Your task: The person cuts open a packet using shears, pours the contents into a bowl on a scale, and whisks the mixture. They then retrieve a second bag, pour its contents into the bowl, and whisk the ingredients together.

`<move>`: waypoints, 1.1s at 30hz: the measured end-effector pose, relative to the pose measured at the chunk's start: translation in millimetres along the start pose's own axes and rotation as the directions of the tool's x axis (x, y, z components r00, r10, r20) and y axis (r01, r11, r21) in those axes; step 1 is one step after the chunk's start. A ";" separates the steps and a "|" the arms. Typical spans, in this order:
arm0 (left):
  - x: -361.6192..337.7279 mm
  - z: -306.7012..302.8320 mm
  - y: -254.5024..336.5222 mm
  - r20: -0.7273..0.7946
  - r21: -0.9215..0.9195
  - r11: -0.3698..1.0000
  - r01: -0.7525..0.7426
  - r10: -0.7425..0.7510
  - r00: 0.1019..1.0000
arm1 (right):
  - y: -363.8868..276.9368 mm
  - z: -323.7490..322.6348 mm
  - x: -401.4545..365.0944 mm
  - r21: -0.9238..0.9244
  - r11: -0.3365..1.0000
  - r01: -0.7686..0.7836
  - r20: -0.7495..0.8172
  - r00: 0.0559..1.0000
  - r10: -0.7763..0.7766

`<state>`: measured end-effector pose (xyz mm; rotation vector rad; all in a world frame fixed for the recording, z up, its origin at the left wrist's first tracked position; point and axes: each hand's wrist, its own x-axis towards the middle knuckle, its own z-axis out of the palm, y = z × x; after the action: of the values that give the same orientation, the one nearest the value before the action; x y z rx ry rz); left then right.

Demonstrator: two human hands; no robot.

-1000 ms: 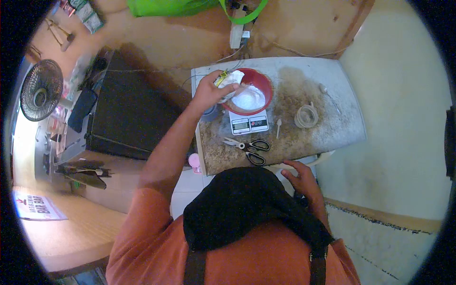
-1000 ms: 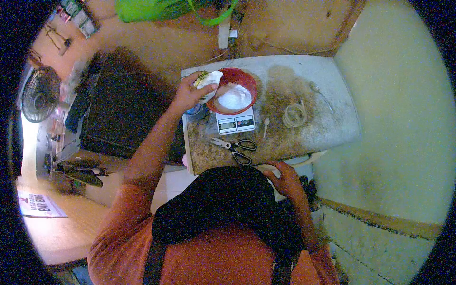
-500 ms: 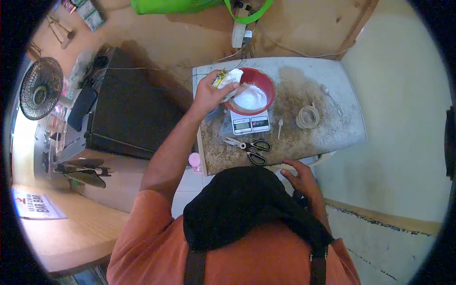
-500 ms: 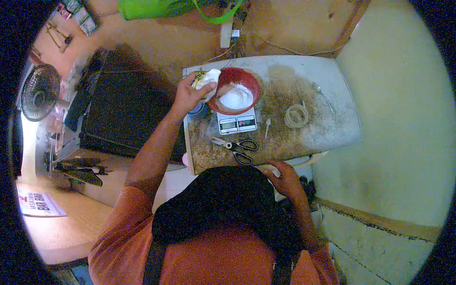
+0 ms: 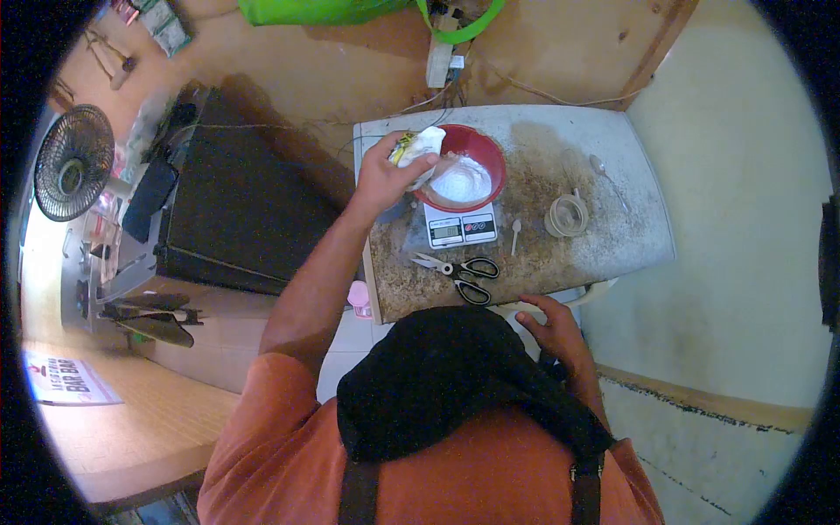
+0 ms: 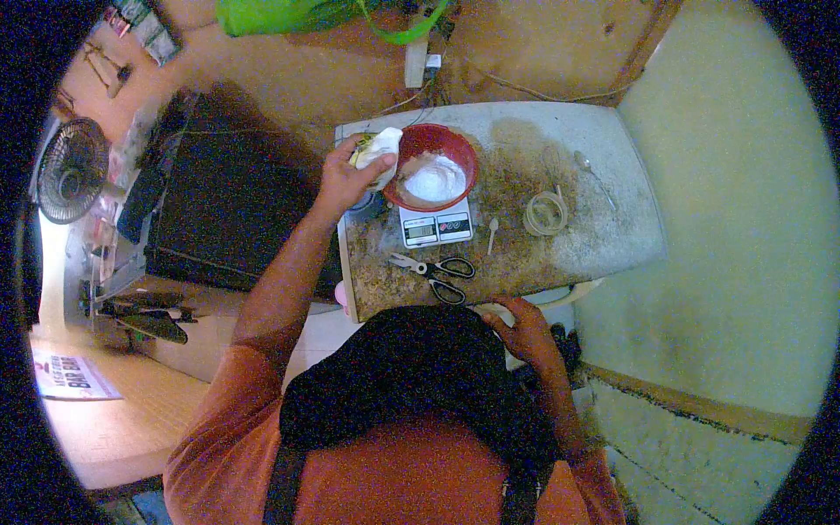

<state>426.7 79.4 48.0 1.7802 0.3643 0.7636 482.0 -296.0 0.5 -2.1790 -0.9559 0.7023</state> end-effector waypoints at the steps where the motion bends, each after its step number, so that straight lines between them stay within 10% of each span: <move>1: -2.0 -0.3 0.0 -0.001 0.000 1.000 0.000 0.000 1.000 | -0.2 -0.1 0.4 -0.014 1.000 0.005 0.000 1.000 -0.005; 13: -85.9 -15.2 32.6 -0.473 -0.058 0.984 -0.166 0.119 0.873 | 3.5 4.4 6.4 0.053 0.999 -0.004 0.039 0.999 0.002; 17: -122.0 -19.3 32.2 -0.487 -0.178 0.949 -0.260 0.145 0.861 | 12.1 17.6 16.1 -0.066 0.988 0.139 -0.025 0.990 -0.141; 23: -167.2 -8.3 55.5 -0.459 -0.374 0.900 -0.225 0.031 0.888 | 56.2 30.2 84.3 0.018 0.999 -0.044 -0.184 0.982 0.047; 33: -214.6 11.4 60.7 -0.456 -0.016 0.963 -0.268 0.232 0.859 | 98.6 39.1 181.3 -0.187 0.981 0.049 -0.311 0.944 -0.106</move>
<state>267.0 -76.1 34.6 1.5798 0.4040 1.3710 605.1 -193.0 -134.9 -2.3022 -0.9535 0.2195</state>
